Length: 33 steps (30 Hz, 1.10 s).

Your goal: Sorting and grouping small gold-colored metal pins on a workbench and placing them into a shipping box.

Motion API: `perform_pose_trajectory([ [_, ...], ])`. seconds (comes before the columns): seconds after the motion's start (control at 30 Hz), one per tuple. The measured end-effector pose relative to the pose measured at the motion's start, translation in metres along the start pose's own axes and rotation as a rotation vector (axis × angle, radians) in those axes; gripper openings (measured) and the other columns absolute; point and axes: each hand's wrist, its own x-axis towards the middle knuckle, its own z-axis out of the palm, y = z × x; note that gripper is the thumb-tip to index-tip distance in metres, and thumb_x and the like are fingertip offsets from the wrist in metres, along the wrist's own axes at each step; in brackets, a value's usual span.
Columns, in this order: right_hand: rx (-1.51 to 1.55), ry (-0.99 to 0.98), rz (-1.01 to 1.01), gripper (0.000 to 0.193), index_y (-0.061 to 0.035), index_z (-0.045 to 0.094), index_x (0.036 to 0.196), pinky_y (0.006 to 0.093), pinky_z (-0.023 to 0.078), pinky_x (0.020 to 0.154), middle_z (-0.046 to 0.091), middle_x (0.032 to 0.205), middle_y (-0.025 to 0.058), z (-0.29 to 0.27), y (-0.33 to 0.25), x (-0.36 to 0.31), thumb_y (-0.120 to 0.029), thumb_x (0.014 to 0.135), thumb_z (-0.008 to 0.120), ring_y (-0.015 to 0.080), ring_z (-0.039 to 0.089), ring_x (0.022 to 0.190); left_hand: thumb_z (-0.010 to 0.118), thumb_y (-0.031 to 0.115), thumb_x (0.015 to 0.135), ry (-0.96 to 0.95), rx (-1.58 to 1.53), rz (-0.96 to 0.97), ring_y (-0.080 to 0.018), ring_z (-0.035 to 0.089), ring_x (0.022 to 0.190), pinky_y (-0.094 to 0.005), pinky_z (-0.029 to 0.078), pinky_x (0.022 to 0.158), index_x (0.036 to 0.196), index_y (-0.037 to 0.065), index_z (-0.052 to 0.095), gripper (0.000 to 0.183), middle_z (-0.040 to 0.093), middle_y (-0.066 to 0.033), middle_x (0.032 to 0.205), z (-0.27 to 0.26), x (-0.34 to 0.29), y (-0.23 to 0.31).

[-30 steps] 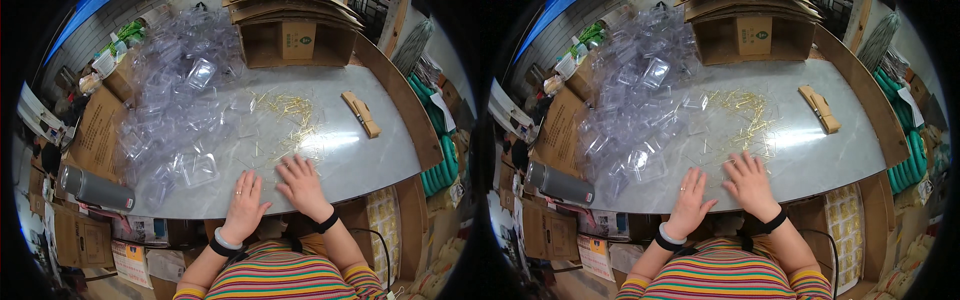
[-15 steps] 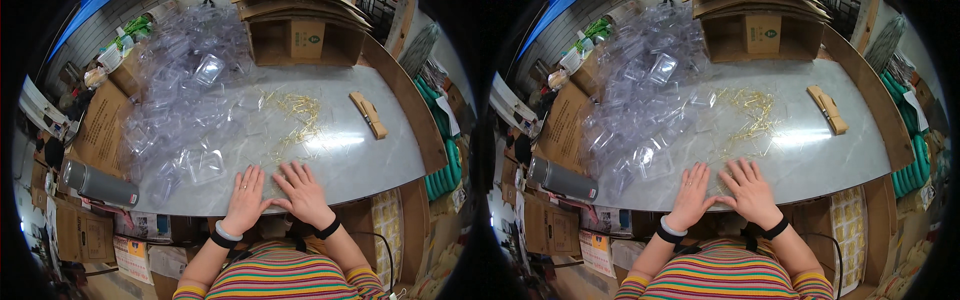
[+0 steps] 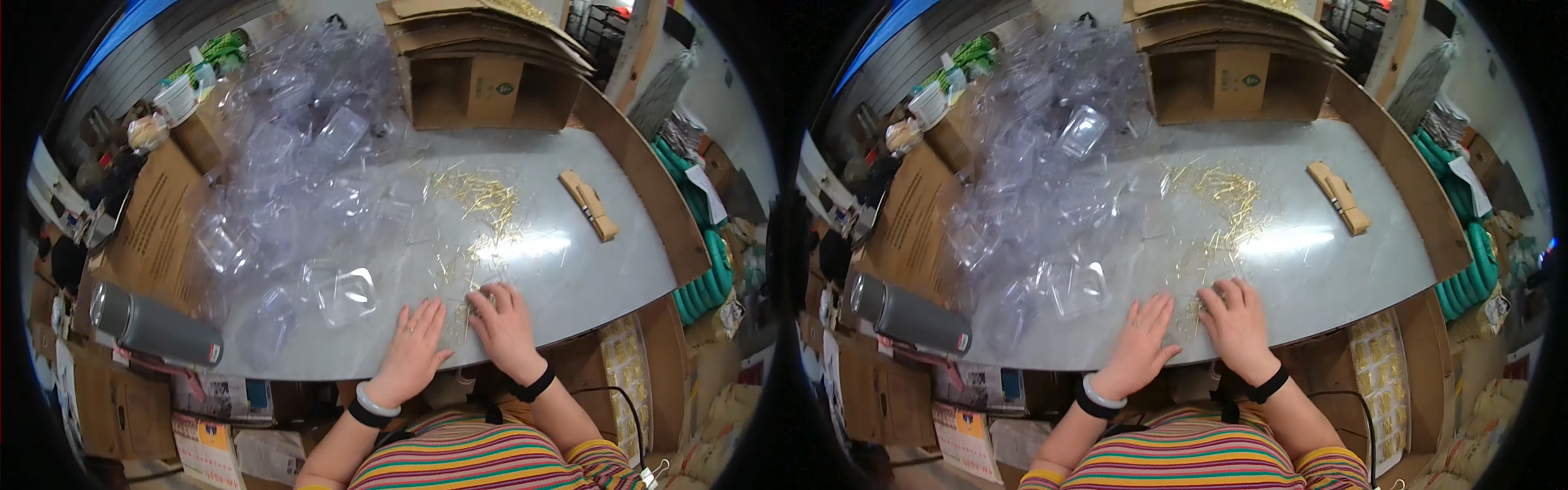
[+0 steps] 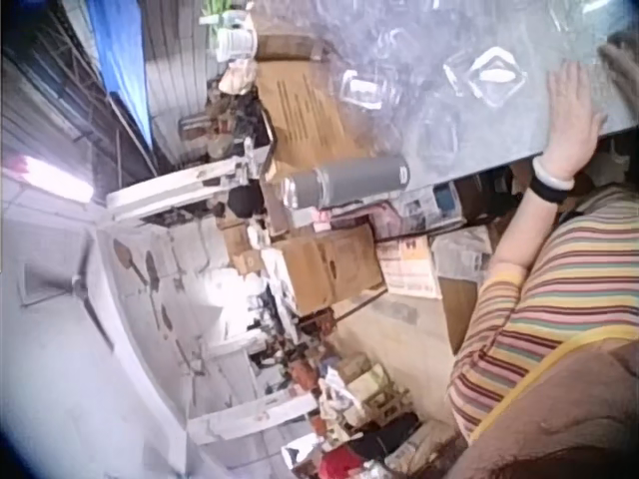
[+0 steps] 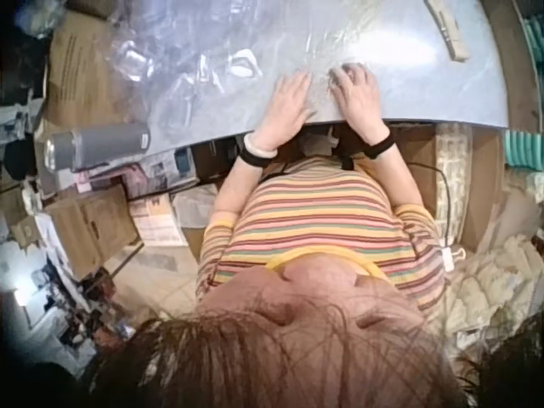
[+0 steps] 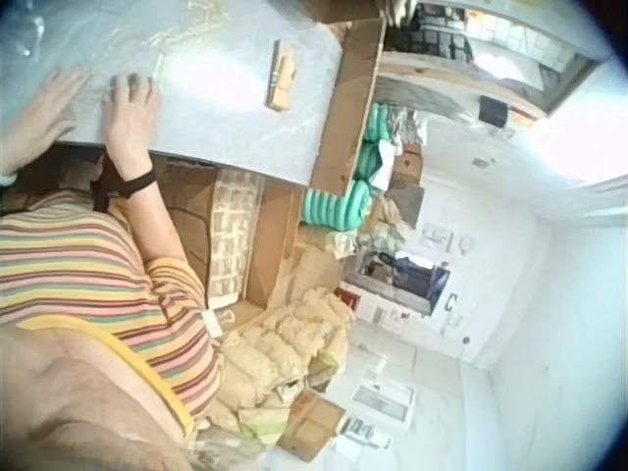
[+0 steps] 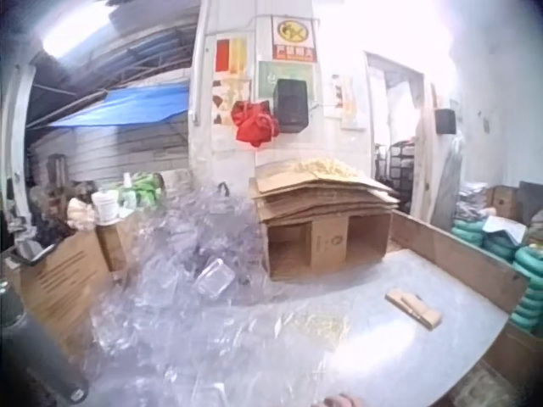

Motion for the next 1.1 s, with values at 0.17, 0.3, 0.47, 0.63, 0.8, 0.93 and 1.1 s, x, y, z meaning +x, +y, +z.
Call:
perform_pose_trajectory([
  [0.17, -0.130, 0.024, -0.058, 0.057, -0.0170, 0.061, 0.132, 0.0579, 0.029, 0.112, 0.051, 0.139, 0.0160, -0.018, -0.005, -0.009, -0.051, 0.087, 0.068, 0.0381, 0.044, 0.132, 0.069, 0.022, 0.088, 0.018, 0.002, 0.016, -0.0435, 0.035, 0.141, -0.0581, 0.021, 0.119, 0.144, -0.008, 0.039, 0.070, 0.042, -0.0279, 0.148, 0.006, 0.003, 0.011],
  [0.3, -0.138, -0.143, -0.139, 0.054, -0.0146, 0.052, 0.142, 0.0534, 0.027, 0.117, 0.046, 0.150, 0.0140, 0.005, -0.004, 0.001, -0.049, 0.101, 0.049, 0.0376, 0.037, 0.141, 0.068, 0.019, 0.089, 0.087, 0.063, 0.038, -0.0443, 0.041, 0.135, -0.0577, 0.027, 0.117, 0.136, -0.009, 0.047, 0.059, 0.048, -0.0280, 0.141, 0.003, -0.004, 0.004],
  [0.47, -0.137, 0.056, 0.038, 0.044, -0.0074, 0.056, 0.132, 0.0488, 0.035, 0.114, 0.051, 0.139, 0.0165, 0.014, -0.012, -0.005, -0.035, 0.098, 0.057, 0.0373, 0.043, 0.135, 0.065, 0.023, 0.092, 0.075, 0.101, 0.093, -0.0430, 0.040, 0.136, -0.0560, 0.026, 0.117, 0.142, -0.009, 0.043, 0.063, 0.047, -0.0273, 0.143, -0.001, -0.007, 0.006],
  [0.63, 0.020, 0.077, 0.185, 0.032, -0.0065, 0.062, 0.121, 0.0453, 0.043, 0.103, 0.057, 0.126, 0.0138, 0.011, -0.017, -0.009, -0.025, 0.096, 0.064, 0.0353, 0.053, 0.119, 0.066, 0.022, 0.091, 0.079, 0.084, 0.107, -0.0431, 0.040, 0.136, -0.0562, 0.027, 0.117, 0.141, -0.009, 0.044, 0.064, 0.047, -0.0270, 0.144, -0.002, -0.010, 0.003],
  [0.8, -0.038, 0.162, 0.052, 0.041, -0.0084, 0.062, 0.120, 0.0445, 0.043, 0.100, 0.058, 0.120, 0.0161, 0.010, -0.021, -0.002, -0.036, 0.090, 0.069, 0.0365, 0.055, 0.114, 0.068, 0.020, 0.088, 0.088, 0.034, 0.072, -0.0445, 0.038, 0.138, -0.0573, 0.025, 0.117, 0.140, -0.009, 0.043, 0.064, 0.045, -0.0281, 0.145, -0.002, -0.009, -0.002],
  [0.93, -0.156, 0.045, -0.009, 0.055, -0.0109, 0.060, 0.130, 0.0499, 0.035, 0.108, 0.056, 0.129, 0.0151, -0.006, -0.024, 0.002, -0.045, 0.087, 0.069, 0.0363, 0.050, 0.122, 0.070, 0.023, 0.088, 0.108, -0.023, 0.034, -0.0444, 0.037, 0.138, -0.0561, 0.025, 0.118, 0.138, -0.010, 0.045, 0.064, 0.044, -0.0282, 0.144, -0.003, -0.005, 0.001],
  [1.1, 0.080, 0.033, 0.036, 0.044, -0.0098, 0.062, 0.126, 0.0467, 0.041, 0.102, 0.057, 0.130, 0.0135, 0.002, -0.003, -0.008, -0.028, 0.088, 0.072, 0.0339, 0.053, 0.116, 0.072, 0.027, 0.088, 0.150, -0.014, 0.025, -0.0425, 0.038, 0.138, -0.0536, 0.026, 0.118, 0.139, -0.009, 0.045, 0.067, 0.045, -0.0247, 0.145, 0.005, -0.002, 0.004],
])
